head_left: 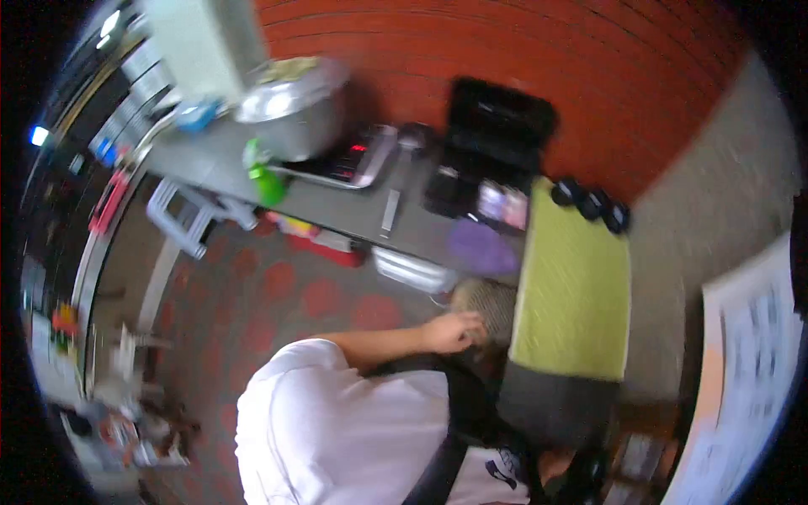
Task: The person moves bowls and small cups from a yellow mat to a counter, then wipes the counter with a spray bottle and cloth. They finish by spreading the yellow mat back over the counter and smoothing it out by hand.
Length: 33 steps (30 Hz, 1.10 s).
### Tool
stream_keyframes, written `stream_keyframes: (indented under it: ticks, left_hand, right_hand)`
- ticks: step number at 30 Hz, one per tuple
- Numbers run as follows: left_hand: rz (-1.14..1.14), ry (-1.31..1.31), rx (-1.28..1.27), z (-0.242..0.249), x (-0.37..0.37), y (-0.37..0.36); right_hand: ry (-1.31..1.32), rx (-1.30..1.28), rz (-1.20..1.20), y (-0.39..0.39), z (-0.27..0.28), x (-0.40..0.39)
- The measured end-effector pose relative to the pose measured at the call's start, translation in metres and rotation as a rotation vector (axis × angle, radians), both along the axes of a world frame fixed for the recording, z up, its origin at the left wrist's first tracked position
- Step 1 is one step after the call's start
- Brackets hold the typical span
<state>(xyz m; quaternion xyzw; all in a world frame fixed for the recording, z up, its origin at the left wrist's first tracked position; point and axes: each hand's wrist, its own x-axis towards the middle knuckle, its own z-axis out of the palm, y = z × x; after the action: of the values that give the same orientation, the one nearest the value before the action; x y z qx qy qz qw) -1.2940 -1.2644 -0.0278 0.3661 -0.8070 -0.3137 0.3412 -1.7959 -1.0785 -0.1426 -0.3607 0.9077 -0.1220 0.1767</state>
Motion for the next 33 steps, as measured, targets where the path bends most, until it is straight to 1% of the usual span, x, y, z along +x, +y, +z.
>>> stream_keyframes:
  ticks: [1, 2, 4, 6, 7, 8, 9, 10, 11, 12, 14, 15, 16, 19, 23, 24, 27, 30, 32, 33]
  left_hand:
    - [0.053, -0.005, 0.031, 0.002, 0.019, -0.006]
    - [0.099, -0.003, 0.067, 0.003, 0.036, -0.011]
    - [0.153, 0.029, 0.115, 0.010, 0.060, -0.025]
    - [0.168, 0.134, 0.016, 0.016, 0.083, -0.043]
    - [0.179, 0.145, -0.006, 0.016, 0.092, -0.053]
    - [0.233, 0.149, 0.000, 0.018, 0.100, -0.060]
    - [0.208, 0.174, -0.020, 0.024, 0.106, -0.066]
    - [0.185, 0.197, -0.046, 0.031, 0.117, -0.070]
    - [0.214, 0.209, -0.054, 0.037, 0.129, -0.071]
    - [0.266, 0.209, -0.061, 0.038, 0.143, -0.072]
    - [0.342, 0.235, -0.070, 0.037, 0.164, -0.070]
    - [0.402, 0.234, -0.062, 0.036, 0.176, -0.066]
    - [0.433, 0.236, -0.061, 0.035, 0.188, -0.061]
    - [0.667, 0.217, 0.065, 0.028, 0.210, -0.045]
    - [0.820, 0.236, 0.112, 0.018, 0.218, -0.035]
    - [0.824, 0.240, 0.117, 0.016, 0.217, -0.037]
    - [0.821, 0.260, 0.106, 0.013, 0.217, -0.044]
    - [0.746, 0.243, 0.116, 0.015, 0.210, -0.058]
    - [0.720, 0.238, 0.072, 0.016, 0.208, -0.068]
    - [0.718, 0.238, 0.073, 0.016, 0.207, -0.072]
  right_hand:
    - [-0.080, -0.158, 0.127, -0.026, 0.004, 0.005]
    - [-0.087, -0.162, 0.211, -0.076, 0.002, 0.016]
    - [-0.198, -0.402, 0.297, -0.176, 0.011, 0.062]
    - [-0.326, -0.620, 0.346, -0.261, 0.026, 0.118]
    - [-0.396, -0.717, 0.360, -0.296, 0.034, 0.145]
    - [-0.751, -0.751, 0.222, -0.341, 0.047, 0.177]
    - [-1.106, -0.752, 0.068, -0.394, 0.057, 0.201]
    - [-1.178, -0.655, 0.029, -0.453, 0.046, 0.203]
    - [-1.241, -0.555, -0.011, -0.514, 0.032, 0.202]
    - [-1.254, -0.523, 0.036, -0.570, 0.024, 0.200]
    - [-1.383, -0.491, -0.316, -0.658, 0.014, 0.199]
    - [-1.414, -0.501, -0.364, -0.684, 0.011, 0.198]
    - [-1.443, -0.512, -0.355, -0.708, 0.006, 0.200]
    - [-1.517, -0.552, -0.321, -0.757, -0.005, 0.203]
    - [-1.638, -0.607, -0.282, -0.799, -0.020, 0.190]
    - [-1.730, -0.633, -0.283, -0.813, -0.028, 0.176]
    - [-1.465, -0.562, -0.123, -0.788, -0.006, 0.206]
    - [-1.199, -0.502, 0.095, -0.771, 0.003, 0.217]
    - [-0.932, -0.484, 0.285, -0.766, 0.003, 0.216]
    - [-0.735, -0.489, 0.417, -0.763, 0.003, 0.216]
